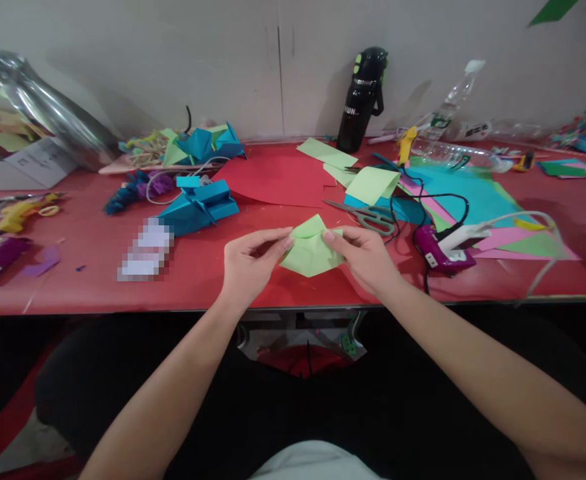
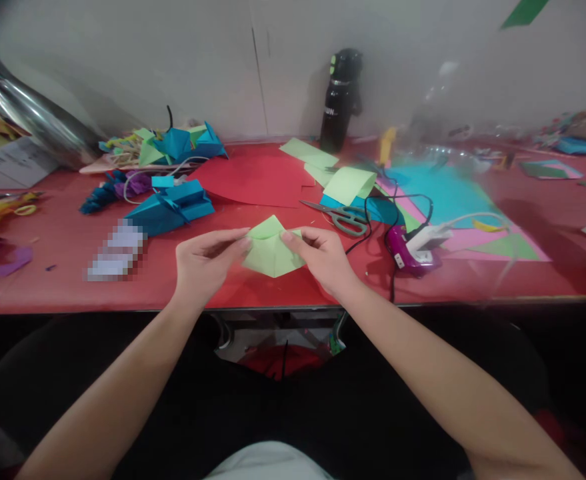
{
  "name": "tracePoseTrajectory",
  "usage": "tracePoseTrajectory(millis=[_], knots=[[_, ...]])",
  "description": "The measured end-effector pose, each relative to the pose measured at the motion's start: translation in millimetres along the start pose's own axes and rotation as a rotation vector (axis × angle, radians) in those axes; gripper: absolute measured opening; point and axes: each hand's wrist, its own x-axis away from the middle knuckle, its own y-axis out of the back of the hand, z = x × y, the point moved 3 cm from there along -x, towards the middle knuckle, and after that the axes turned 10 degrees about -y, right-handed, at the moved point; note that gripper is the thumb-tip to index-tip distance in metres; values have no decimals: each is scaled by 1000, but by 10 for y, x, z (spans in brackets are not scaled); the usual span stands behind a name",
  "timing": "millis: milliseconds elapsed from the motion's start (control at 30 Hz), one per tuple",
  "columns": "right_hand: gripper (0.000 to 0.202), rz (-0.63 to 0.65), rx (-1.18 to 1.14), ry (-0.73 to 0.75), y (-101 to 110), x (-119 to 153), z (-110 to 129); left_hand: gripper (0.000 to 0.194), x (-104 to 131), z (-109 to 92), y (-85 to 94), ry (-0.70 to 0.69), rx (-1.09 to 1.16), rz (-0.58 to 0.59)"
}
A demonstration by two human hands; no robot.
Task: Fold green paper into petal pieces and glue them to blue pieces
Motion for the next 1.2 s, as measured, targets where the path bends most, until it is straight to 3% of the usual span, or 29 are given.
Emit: tracePoseTrajectory(millis=[233,500,567,667,800,900,1000,1200], knots=[[32,-8,-10,12,-22,7,-16,21,-36,47,26,109,68,0],[29,-72,-33,-4,7,0,-30,17,-14,20,-1,24,-18,4],[28,-25,-56,-33,-11,-1,-44,18,-6,48,-4,31,-25,-3],[41,99,-72,-112,-42,-24,-81,21,-6,125,-9,74,-3,10],[40,34,5,-149,63,-127,-123,22,-25,246,-14,160,62,87],[36,-56,151,-90,184,-207,-111,32,-18,322,-23,333,133,175],[37,-49,246,-47,242,-238,-81,44,3,342,-34,481,200,270],[32,84,324,-2,133,-144,16,41,7,247,-92,405,225,452]])
